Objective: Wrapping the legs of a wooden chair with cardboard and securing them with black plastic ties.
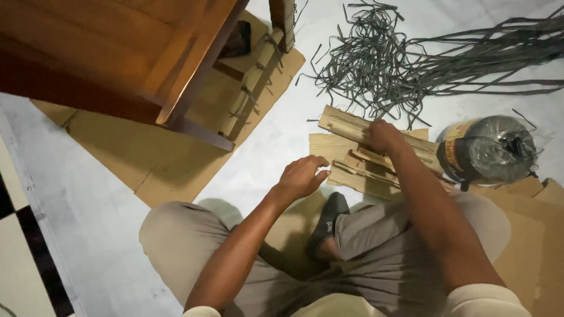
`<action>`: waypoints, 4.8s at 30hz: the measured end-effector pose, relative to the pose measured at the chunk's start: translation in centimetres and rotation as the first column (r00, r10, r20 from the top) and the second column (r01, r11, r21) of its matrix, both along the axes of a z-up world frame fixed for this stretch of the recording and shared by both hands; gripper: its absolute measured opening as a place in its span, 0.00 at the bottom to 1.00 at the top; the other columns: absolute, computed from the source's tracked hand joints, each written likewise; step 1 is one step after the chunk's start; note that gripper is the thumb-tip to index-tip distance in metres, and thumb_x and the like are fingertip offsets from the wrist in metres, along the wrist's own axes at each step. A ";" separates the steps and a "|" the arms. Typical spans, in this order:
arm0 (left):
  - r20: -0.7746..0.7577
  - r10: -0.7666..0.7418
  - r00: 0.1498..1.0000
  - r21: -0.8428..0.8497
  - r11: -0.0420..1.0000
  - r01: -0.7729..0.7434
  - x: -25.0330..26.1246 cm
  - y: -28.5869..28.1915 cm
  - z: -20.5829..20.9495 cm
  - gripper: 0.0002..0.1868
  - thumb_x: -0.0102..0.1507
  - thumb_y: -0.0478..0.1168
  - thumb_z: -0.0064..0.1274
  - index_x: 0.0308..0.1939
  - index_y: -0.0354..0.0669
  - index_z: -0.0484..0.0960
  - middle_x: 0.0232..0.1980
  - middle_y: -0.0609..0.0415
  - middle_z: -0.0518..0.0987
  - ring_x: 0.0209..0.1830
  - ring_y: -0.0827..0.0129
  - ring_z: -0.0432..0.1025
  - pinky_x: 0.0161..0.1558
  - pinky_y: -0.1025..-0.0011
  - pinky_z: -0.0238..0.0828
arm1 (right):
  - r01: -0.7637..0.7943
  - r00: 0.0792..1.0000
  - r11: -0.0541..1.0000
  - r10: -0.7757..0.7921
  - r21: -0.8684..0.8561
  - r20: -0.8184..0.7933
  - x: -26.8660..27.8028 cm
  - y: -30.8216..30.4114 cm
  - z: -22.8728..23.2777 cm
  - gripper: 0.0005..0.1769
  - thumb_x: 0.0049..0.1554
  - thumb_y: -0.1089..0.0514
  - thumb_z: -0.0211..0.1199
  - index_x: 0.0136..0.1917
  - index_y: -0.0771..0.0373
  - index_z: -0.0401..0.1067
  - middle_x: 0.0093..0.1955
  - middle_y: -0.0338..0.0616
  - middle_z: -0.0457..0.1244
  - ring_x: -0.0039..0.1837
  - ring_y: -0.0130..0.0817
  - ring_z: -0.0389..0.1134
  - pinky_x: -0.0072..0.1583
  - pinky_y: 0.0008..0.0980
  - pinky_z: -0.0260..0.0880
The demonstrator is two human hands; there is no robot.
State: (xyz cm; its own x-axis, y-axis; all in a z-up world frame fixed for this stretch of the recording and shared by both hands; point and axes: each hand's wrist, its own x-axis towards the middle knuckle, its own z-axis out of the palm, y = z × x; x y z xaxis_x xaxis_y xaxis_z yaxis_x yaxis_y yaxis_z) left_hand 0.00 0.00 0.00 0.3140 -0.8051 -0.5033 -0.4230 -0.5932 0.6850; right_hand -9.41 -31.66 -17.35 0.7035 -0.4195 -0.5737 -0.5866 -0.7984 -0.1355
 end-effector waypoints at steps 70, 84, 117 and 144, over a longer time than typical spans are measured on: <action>-0.585 0.570 0.577 -0.408 0.408 -0.817 8.7 14.0 -7.0 0.20 0.59 0.35 0.65 0.55 0.46 0.83 0.51 0.46 0.80 0.51 0.63 0.78 0.53 0.61 0.78 | -0.074 0.647 0.362 -0.692 0.929 0.321 9.3 26.0 7.4 0.21 0.57 0.66 0.62 0.64 0.60 0.74 0.55 0.49 0.69 0.56 0.43 0.70 0.64 0.48 0.67; -0.234 0.964 0.128 -0.271 0.062 -0.960 12.1 17.9 -8.5 0.19 0.61 0.47 0.50 0.55 0.48 0.79 0.48 0.46 0.84 0.55 0.51 0.77 0.54 0.54 0.71 | -0.170 0.868 0.783 -0.170 0.599 0.468 17.2 32.7 13.8 0.28 0.58 0.51 0.61 0.68 0.65 0.67 0.67 0.60 0.65 0.71 0.55 0.65 0.69 0.57 0.66; -0.171 0.920 0.352 -0.707 0.134 -0.695 11.6 14.9 -9.5 0.40 0.64 0.45 0.60 0.74 0.31 0.62 0.68 0.26 0.69 0.67 0.33 0.66 0.59 0.49 0.74 | -0.339 0.223 0.831 -0.384 0.440 0.896 19.1 34.4 19.3 0.18 0.67 0.49 0.59 0.61 0.64 0.70 0.52 0.52 0.65 0.54 0.51 0.72 0.51 0.43 0.78; 0.009 0.847 0.532 -0.691 0.389 -0.608 11.8 16.8 -1.0 0.44 0.66 0.45 0.53 0.80 0.35 0.49 0.72 0.29 0.65 0.71 0.35 0.62 0.70 0.48 0.63 | -0.349 0.073 0.878 -0.324 0.329 0.943 18.5 36.9 19.9 0.25 0.59 0.60 0.71 0.66 0.66 0.68 0.54 0.52 0.67 0.54 0.54 0.73 0.49 0.41 0.81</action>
State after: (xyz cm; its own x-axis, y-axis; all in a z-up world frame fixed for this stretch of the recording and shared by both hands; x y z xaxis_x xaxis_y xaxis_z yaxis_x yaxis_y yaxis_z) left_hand 11.78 16.79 -1.02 0.9533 -0.2300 0.1959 -0.2675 -0.3408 0.9013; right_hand 9.10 5.21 2.51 0.7335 -0.3937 0.5540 0.3626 -0.4627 -0.8089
